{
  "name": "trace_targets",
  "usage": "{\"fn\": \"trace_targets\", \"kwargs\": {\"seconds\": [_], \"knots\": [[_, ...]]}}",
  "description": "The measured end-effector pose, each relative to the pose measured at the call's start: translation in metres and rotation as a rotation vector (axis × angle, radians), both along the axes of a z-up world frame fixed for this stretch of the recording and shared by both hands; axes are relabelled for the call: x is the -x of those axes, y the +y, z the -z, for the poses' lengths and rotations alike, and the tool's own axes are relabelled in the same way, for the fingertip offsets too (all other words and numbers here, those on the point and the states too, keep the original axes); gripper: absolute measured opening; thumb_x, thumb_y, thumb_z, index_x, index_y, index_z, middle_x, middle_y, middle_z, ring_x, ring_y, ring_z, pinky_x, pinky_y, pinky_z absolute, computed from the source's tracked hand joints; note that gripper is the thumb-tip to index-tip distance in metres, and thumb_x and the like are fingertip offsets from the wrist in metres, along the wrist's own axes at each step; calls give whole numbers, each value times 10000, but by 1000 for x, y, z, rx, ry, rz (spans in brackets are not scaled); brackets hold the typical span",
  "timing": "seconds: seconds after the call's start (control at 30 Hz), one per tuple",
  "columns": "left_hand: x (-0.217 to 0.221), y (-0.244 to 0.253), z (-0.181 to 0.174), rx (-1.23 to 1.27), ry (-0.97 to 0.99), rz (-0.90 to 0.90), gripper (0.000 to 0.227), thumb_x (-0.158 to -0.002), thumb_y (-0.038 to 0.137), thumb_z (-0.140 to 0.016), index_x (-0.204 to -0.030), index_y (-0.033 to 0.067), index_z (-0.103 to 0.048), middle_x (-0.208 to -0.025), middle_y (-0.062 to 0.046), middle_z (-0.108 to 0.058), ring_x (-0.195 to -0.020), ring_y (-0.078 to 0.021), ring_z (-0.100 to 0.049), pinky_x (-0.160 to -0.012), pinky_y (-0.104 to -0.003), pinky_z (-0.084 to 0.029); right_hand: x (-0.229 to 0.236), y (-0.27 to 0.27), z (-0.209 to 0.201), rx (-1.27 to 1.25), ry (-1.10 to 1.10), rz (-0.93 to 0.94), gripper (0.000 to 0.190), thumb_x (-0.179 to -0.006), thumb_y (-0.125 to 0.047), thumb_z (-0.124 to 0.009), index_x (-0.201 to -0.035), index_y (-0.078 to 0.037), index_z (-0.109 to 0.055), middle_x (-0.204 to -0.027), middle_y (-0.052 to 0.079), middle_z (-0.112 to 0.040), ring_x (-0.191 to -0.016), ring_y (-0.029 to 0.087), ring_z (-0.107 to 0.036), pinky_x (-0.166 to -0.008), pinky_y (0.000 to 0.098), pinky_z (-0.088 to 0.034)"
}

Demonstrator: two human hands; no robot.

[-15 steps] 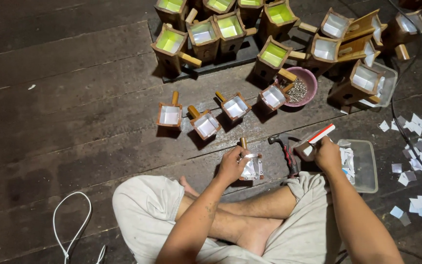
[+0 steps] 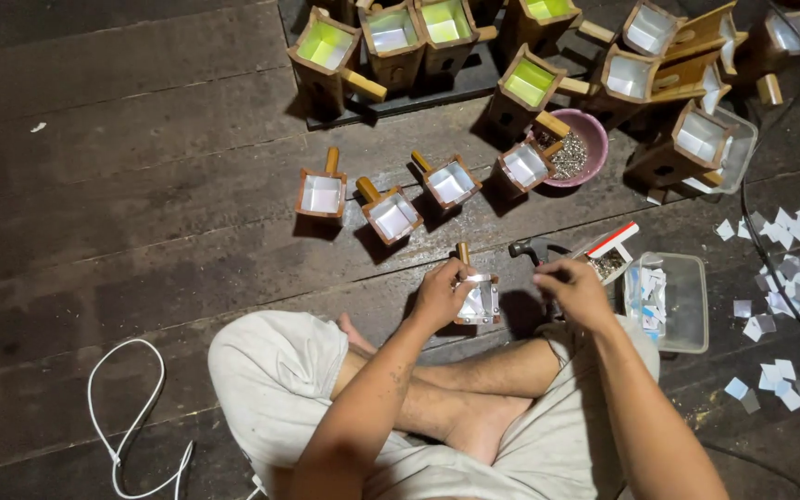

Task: Assembling small wooden lanterns using a power drill and a hammer while sitting on the floor.

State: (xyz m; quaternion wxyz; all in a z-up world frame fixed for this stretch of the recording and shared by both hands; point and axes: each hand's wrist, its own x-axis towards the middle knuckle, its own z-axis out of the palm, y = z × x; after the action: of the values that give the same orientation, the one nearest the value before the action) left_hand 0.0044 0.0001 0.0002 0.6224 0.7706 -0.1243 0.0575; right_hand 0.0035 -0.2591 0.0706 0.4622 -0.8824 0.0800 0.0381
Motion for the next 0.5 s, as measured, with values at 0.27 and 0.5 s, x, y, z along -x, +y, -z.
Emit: {"fn": "trace_targets", "kwargs": {"seconds": [0.27, 0.5], "knots": [[2, 0, -6, 10, 9, -7, 271, -804, 48, -796, -849, 118, -538, -921, -79, -781, -784, -312, -714, -669, -357, -561, -23, 45, 22, -227, 220, -143, 199, -874, -87, -820, -1052, -10, -776, -986, 187, -736, -977, 246, -631, -894, 433, -520], [4, -1, -1, 28, 79, -7, 284, -814, 57, -790, -897, 116, -525, -942, -83, -784, -823, -340, -721, -697, -380, -564, -27, 51, 46, -400, 360, -89, 103, -886, -38, -765, -972, 18, -759, -827, 95, -667, -754, 163, -604, -689, 278, -516]]}}
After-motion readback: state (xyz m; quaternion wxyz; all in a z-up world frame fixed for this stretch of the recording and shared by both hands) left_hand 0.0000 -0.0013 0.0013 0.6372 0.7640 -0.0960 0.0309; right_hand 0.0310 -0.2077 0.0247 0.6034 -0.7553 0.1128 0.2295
